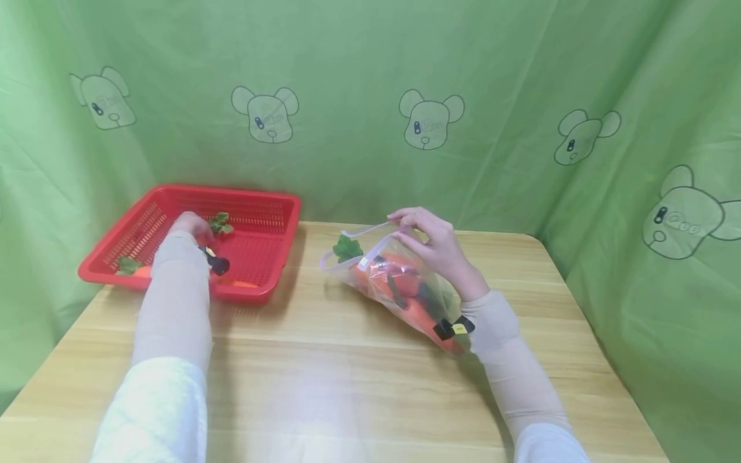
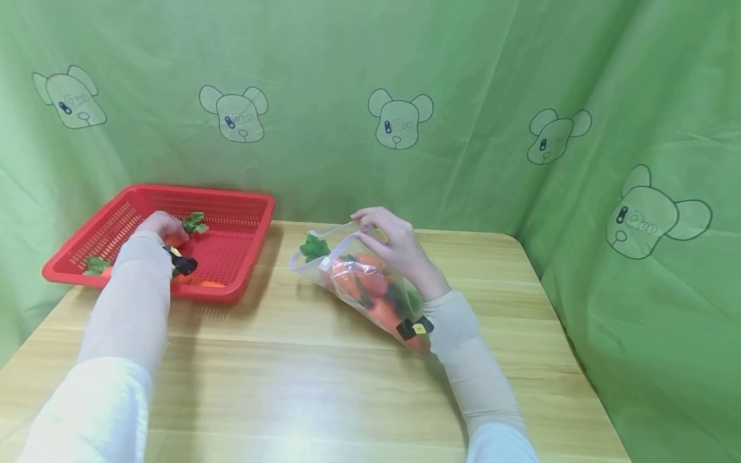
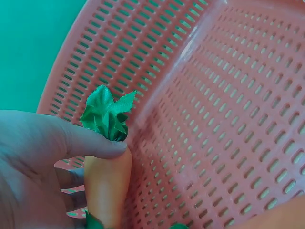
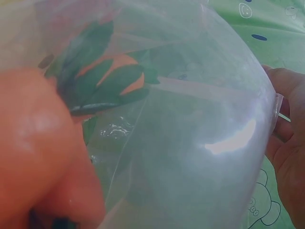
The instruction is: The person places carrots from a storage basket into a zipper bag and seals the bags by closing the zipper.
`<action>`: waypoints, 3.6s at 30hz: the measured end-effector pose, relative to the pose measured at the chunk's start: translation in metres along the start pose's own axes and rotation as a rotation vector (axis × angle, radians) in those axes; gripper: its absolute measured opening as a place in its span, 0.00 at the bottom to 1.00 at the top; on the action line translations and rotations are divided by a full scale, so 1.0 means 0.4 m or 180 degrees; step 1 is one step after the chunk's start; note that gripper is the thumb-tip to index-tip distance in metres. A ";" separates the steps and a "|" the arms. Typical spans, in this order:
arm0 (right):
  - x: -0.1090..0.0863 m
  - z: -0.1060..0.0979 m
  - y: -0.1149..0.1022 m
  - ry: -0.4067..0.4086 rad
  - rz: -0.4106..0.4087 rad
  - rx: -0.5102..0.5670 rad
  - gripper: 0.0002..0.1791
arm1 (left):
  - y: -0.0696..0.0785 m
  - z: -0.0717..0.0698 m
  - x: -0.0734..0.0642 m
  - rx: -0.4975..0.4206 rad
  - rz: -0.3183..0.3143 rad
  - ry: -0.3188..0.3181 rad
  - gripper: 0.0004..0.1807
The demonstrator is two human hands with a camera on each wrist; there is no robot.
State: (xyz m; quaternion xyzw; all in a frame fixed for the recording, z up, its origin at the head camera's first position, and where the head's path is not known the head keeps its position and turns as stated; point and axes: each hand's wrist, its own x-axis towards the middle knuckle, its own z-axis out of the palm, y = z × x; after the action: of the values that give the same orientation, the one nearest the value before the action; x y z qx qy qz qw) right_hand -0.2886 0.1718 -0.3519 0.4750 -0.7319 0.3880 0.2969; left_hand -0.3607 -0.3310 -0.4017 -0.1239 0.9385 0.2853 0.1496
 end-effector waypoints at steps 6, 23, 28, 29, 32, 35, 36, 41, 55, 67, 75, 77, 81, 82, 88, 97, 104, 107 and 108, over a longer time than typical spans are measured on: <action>0.000 -0.001 0.000 0.0011 0.0010 0.0007 0.10 | 0.022 -0.005 -0.024 -0.0589 -0.0006 0.0055 0.21; 0.002 -0.003 -0.005 0.0025 0.0013 -0.0009 0.10 | 0.062 -0.023 -0.075 -0.1400 0.0292 0.0327 0.18; 0.004 -0.002 -0.008 0.0027 0.0007 0.0010 0.10 | 0.076 -0.038 -0.098 -0.1566 0.0305 0.0298 0.24; 0.004 -0.003 -0.009 0.0026 0.0008 0.0013 0.10 | 0.079 -0.042 -0.101 -0.1528 0.0311 0.0318 0.27; 0.006 -0.003 -0.011 0.0017 0.0014 0.0008 0.10 | 0.090 -0.058 -0.111 -0.1388 0.0341 0.0373 0.34; 0.006 -0.003 -0.011 0.0006 0.0016 -0.0014 0.10 | 0.097 -0.074 -0.119 -0.1259 0.0341 0.0396 0.38; 0.005 -0.003 -0.011 0.0004 0.0015 -0.0023 0.10 | 0.099 -0.078 -0.121 -0.1250 0.0346 0.0391 0.39; 0.003 -0.004 -0.011 -0.0007 0.0018 -0.0042 0.10 | 0.112 -0.087 -0.128 -0.1298 0.0409 0.0413 0.40; -0.001 -0.003 -0.009 0.0006 0.0001 -0.0023 0.10 | 0.163 -0.104 -0.172 -0.1278 0.0698 0.0650 0.41; 0.001 -0.004 -0.010 0.0023 -0.0033 -0.0012 0.10 | 0.225 -0.102 -0.223 -0.1371 0.0845 0.0799 0.42; 0.002 -0.006 -0.011 0.0014 -0.0022 -0.0020 0.10 | 0.278 -0.082 -0.266 -0.1694 0.1022 0.0856 0.37; 0.002 -0.006 -0.011 0.0014 -0.0023 -0.0024 0.10 | 0.289 -0.075 -0.275 -0.1771 0.1062 0.0853 0.37; 0.002 -0.007 -0.011 0.0016 -0.0024 -0.0040 0.10 | 0.307 -0.060 -0.289 -0.1977 0.1184 0.0863 0.36; 0.003 -0.007 -0.011 0.0025 -0.0026 -0.0042 0.10 | 0.312 -0.055 -0.292 -0.2039 0.1215 0.0862 0.36; -0.001 -0.006 -0.009 0.0048 -0.0029 -0.0037 0.11 | 0.347 -0.023 -0.317 -0.2400 0.1408 0.0836 0.34; 0.000 -0.007 -0.012 0.0041 -0.0015 -0.0014 0.10 | 0.410 0.033 -0.348 -0.2890 0.1714 0.0725 0.28; 0.000 -0.006 -0.011 0.0032 0.0006 0.0013 0.10 | 0.442 0.089 -0.346 -0.3208 0.1803 0.0532 0.26; 0.000 -0.006 -0.010 0.0027 0.0018 0.0013 0.10 | 0.453 0.114 -0.343 -0.3242 0.1763 0.0490 0.25; -0.001 -0.006 -0.010 0.0028 0.0020 0.0015 0.10 | 0.456 0.123 -0.343 -0.3231 0.1743 0.0485 0.25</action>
State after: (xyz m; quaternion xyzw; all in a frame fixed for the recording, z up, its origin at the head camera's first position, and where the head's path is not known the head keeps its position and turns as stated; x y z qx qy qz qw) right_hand -0.2848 0.1730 -0.3498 0.4717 -0.7312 0.3927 0.2978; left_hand -0.2815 -0.1357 -0.3015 0.0470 0.6902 0.7181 -0.0758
